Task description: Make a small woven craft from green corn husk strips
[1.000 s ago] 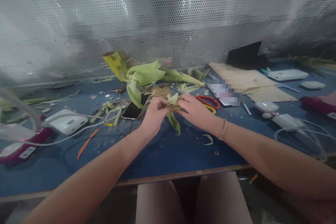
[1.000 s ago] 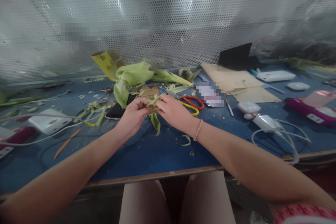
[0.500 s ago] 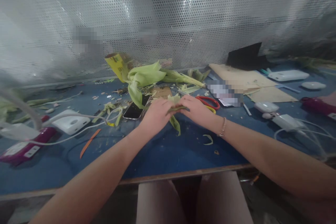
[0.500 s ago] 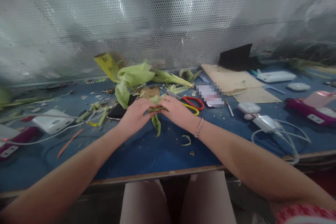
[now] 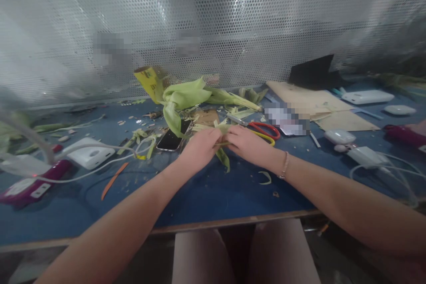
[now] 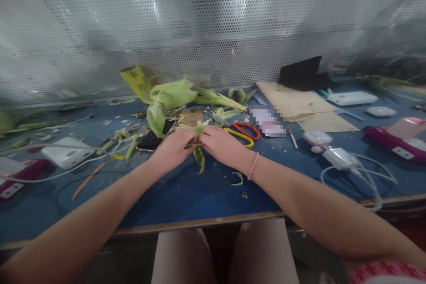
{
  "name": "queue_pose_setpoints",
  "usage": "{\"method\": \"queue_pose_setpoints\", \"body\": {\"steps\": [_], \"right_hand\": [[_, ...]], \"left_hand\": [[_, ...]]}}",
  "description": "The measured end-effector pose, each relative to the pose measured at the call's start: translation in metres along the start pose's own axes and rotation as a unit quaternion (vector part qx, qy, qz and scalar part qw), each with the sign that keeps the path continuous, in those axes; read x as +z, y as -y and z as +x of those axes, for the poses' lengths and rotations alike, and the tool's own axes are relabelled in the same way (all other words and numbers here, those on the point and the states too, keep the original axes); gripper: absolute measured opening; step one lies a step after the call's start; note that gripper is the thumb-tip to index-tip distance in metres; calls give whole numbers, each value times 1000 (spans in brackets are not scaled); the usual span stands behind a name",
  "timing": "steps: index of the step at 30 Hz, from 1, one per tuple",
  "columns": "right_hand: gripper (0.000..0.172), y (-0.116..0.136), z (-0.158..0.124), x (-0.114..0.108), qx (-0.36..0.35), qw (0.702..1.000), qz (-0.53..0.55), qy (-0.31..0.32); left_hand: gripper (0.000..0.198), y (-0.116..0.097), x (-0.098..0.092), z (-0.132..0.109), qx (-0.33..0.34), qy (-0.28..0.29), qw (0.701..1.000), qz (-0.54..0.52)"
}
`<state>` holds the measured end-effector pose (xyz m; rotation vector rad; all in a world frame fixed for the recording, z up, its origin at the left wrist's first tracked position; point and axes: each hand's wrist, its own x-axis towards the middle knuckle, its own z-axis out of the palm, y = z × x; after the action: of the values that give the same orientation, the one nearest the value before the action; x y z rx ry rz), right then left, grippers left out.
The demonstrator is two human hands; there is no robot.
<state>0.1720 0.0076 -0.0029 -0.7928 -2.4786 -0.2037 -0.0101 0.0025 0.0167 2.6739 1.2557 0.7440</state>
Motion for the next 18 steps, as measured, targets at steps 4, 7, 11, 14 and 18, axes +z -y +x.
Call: {"method": "queue_pose_setpoints", "body": {"steps": [4, 7, 11, 14, 18], "right_hand": [[9, 1, -1, 0, 19, 1000, 7, 3], [10, 1, -1, 1, 36, 999, 15, 9], [7, 0, -1, 1, 33, 999, 25, 7], [10, -1, -2, -1, 27, 1000, -6, 7], [14, 1, -4, -3, 23, 995, -90, 32]], "left_hand": [[15, 1, 1, 0, -4, -13, 1000, -27], [14, 4, 2, 1, 4, -13, 1000, -2], [8, 10, 1, 2, 38, -16, 998, 39], [11, 11, 0, 2, 85, -21, 995, 50], [22, 10, -1, 4, 132, -22, 988, 73]]}}
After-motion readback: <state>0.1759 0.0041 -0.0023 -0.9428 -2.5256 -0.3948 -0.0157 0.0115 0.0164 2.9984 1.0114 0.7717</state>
